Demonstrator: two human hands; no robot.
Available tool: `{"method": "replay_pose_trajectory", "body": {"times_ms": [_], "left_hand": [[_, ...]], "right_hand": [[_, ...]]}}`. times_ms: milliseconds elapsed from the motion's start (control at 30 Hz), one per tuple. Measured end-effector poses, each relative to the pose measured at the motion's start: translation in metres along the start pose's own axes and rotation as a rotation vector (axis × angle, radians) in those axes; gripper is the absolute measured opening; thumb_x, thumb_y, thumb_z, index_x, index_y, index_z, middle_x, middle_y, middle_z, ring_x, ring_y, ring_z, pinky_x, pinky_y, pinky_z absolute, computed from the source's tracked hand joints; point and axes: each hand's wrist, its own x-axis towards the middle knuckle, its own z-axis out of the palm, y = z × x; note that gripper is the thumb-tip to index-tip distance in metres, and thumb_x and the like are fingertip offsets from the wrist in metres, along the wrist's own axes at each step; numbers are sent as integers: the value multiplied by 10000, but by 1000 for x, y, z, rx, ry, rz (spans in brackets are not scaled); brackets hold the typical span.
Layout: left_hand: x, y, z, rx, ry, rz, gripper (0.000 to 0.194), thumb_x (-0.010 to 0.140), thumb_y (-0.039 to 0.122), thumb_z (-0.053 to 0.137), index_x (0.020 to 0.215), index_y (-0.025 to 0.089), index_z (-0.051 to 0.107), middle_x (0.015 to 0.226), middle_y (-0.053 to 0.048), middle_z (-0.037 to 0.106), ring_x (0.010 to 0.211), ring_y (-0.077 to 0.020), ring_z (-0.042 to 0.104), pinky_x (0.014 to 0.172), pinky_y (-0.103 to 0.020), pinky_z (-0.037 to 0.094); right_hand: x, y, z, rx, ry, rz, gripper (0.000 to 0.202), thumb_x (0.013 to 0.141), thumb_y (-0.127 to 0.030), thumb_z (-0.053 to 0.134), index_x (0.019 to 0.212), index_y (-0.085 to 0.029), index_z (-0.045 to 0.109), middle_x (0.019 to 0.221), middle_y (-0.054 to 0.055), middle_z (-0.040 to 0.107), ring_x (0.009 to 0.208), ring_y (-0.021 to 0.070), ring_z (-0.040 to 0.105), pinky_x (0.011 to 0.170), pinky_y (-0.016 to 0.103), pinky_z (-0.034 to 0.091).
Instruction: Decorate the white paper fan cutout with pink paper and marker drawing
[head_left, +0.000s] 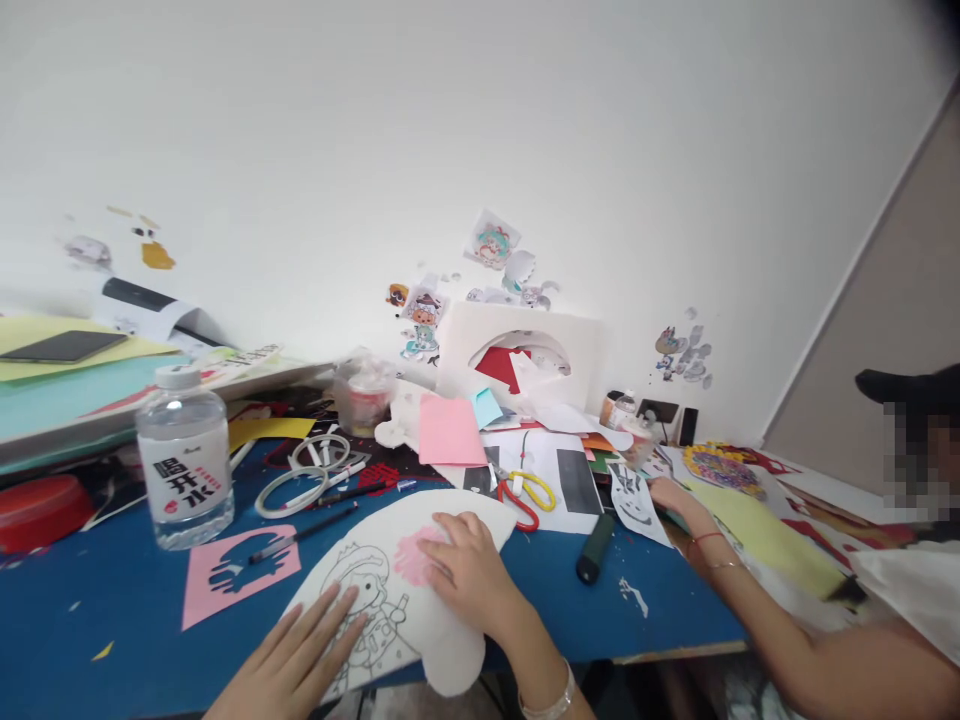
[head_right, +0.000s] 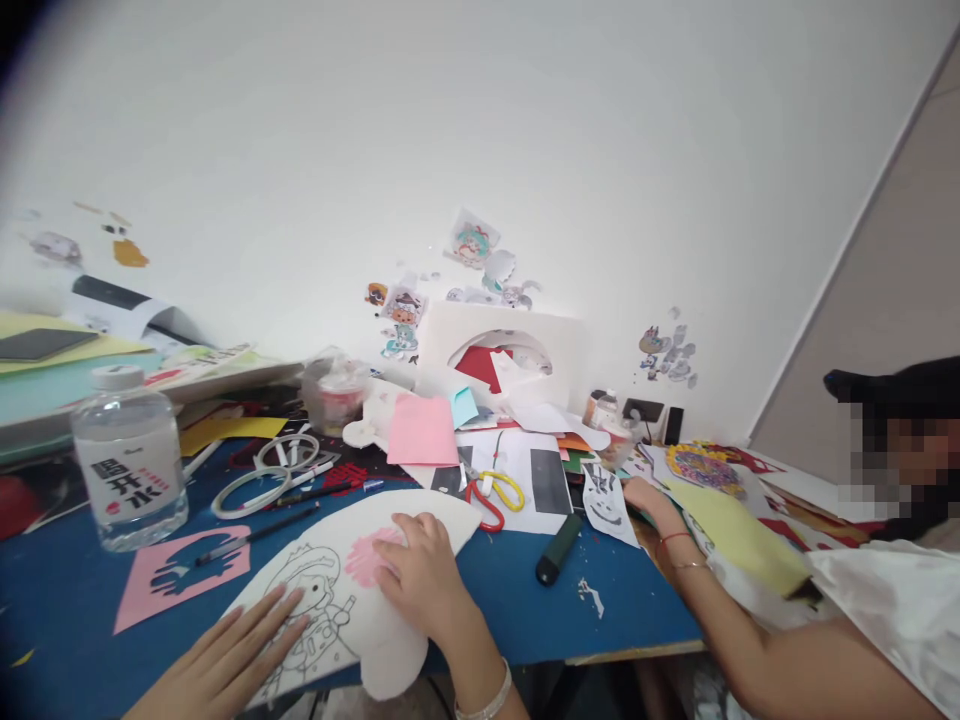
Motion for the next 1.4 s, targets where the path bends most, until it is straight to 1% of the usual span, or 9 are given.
{"method": "replay_pose_trajectory", "body": {"times_ms": [233, 400, 533, 733, 933, 1067, 1233, 1300, 1400], "left_hand": [[16, -4, -27, -51, -55, 12, 544, 835, 426, 513, 1345, 367, 333, 1295, 4, 535, 1099, -196, 571, 884, -274, 453], [7, -11, -17, -48, -77, -108, 583, 785, 495, 551, 1323, 424, 339, 1383, -21, 438, 1212, -277, 467, 943, -374, 421], [-6, -20, -11, -75, -35, -214, 645, 768, 521, 557, 1350, 351, 338, 1403, -82, 402, 1182, -297, 495, 887, -367, 480], [1, -54, -22, -155, -8, -235, 670, 782, 440, 562, 1381, 323, 285, 1451, -67, 323, 1242, -279, 431, 906, -324, 476], [35, -90, -7, 28, -65, -187, 608, 804, 375, 512, 1367, 225, 339, 1441, -149, 324, 1287, -333, 351, 993, -499, 365], [30, -84, -2, 55, -115, -313, 555, 832, 416, 442, 1320, 153, 418, 1384, -164, 414, 1245, -333, 414, 968, -503, 397], [6, -74, -7, -15, -118, -670, 588, 839, 466, 347, 1219, 48, 509, 1267, -188, 538, 1152, -308, 517, 951, -442, 441], [2, -72, -12, -46, -53, -723, 594, 830, 481, 333, 1186, 50, 536, 1234, -191, 563, 1125, -318, 535, 933, -456, 455], [1, -54, -24, -168, 119, -644, 487, 827, 462, 360, 1093, 135, 604, 1193, -137, 600, 1124, -302, 532, 948, -444, 446]], "right_hand": [[-5, 4, 3, 21, -15, 30, 358, 854, -327, 531, 1207, -268, 551, 1314, 31, 477, 1090, 225, 385, 949, 407, 349], [-5, 12, 2, -23, 26, 100, 341, 862, -352, 516, 1193, -291, 569, 1305, 54, 489, 1067, 237, 421, 916, 426, 372], [-12, 12, -3, -46, 189, 152, 328, 880, -321, 482, 1195, -288, 567, 1280, 65, 501, 1069, 248, 437, 900, 443, 380], [-48, 5, 9, 32, 437, 379, 306, 909, -281, 396, 1137, -213, 588, 885, 94, 583, 837, 232, 522, 743, 394, 444], [-68, -13, 26, 6, 427, 364, 241, 891, -242, 432, 1058, -249, 606, 778, 57, 561, 748, 221, 527, 747, 405, 430], [-74, -17, 29, -63, 423, 326, 240, 872, -191, 438, 1033, -241, 609, 804, 65, 547, 759, 221, 527, 673, 373, 439], [-79, -22, 24, -171, 396, 176, 382, 860, -230, 484, 1237, -285, 495, 955, 74, 568, 840, 219, 539, 683, 356, 467], [-79, -25, 22, -210, 345, 82, 401, 852, -275, 510, 1250, -317, 484, 1090, 71, 556, 927, 232, 535, 740, 377, 472], [-78, -26, 25, -259, 323, 20, 332, 841, -309, 520, 1172, -319, 549, 1148, 59, 557, 943, 239, 542, 758, 390, 472]]}}
